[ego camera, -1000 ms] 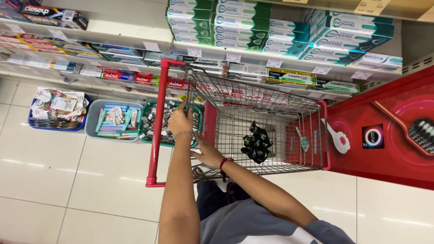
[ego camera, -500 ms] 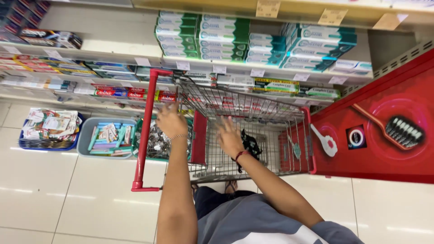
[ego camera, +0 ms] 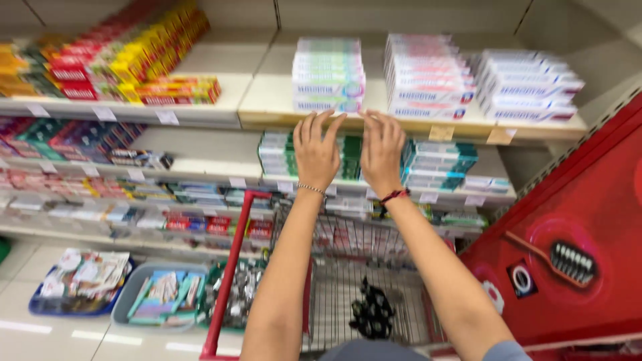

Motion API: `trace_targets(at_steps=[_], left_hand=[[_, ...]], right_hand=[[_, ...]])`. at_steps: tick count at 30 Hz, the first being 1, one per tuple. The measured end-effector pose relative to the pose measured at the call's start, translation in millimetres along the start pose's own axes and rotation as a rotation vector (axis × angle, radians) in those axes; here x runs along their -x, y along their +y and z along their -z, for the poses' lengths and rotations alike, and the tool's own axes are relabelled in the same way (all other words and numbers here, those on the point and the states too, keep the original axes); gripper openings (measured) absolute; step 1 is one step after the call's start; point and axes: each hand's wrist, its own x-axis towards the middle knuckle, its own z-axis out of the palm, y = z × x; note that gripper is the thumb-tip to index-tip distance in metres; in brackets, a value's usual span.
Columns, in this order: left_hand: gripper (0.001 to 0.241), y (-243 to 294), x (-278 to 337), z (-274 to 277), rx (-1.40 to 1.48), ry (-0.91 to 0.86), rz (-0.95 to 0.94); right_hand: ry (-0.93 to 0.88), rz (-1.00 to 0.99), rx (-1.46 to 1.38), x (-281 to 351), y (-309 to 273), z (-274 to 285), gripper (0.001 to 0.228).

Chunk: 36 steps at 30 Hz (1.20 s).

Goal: Picking up several boxes of toothpaste from a shelf and placing them into a shopping cart.

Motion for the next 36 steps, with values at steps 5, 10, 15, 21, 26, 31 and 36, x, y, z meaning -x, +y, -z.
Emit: trace_targets(at_steps=[5, 10, 15, 21, 26, 31, 36], left_hand=[[0.071, -12, -104, -2, -0.096, 0.072, -0.049], [0.095, -54, -192, -7, -0.088, 0.202, -0.019], [0.146, -82, -252, -10, -0.159, -0.071, 0.113], [0.158, -100, -266, -42, -0.117, 0.003, 0.044], [0.159, -106, -264, -47, -0.099, 0.072, -0.012], [0.160, -102, -264, -44, -0.119, 0.012, 0.027], [0.161, -100, -263, -43, -0.159, 0.017, 0.027]], right_hand=[[0.144, 0.140, 0.112, -118, -6, 48, 0.044], [0.177, 0.299, 0.195, -203, -21, 90, 0.044], [0.058, 0.446, 0.321, -267, -23, 94, 0.044], [-0.017, 0.501, 0.460, -318, -5, 68, 0.055], [-0.012, 0.538, 0.575, -348, 6, 46, 0.057], [-0.060, 0.474, 0.616, -364, 0, 39, 0.064], [-0.155, 0.473, 0.563, -367, -9, 36, 0.058]])
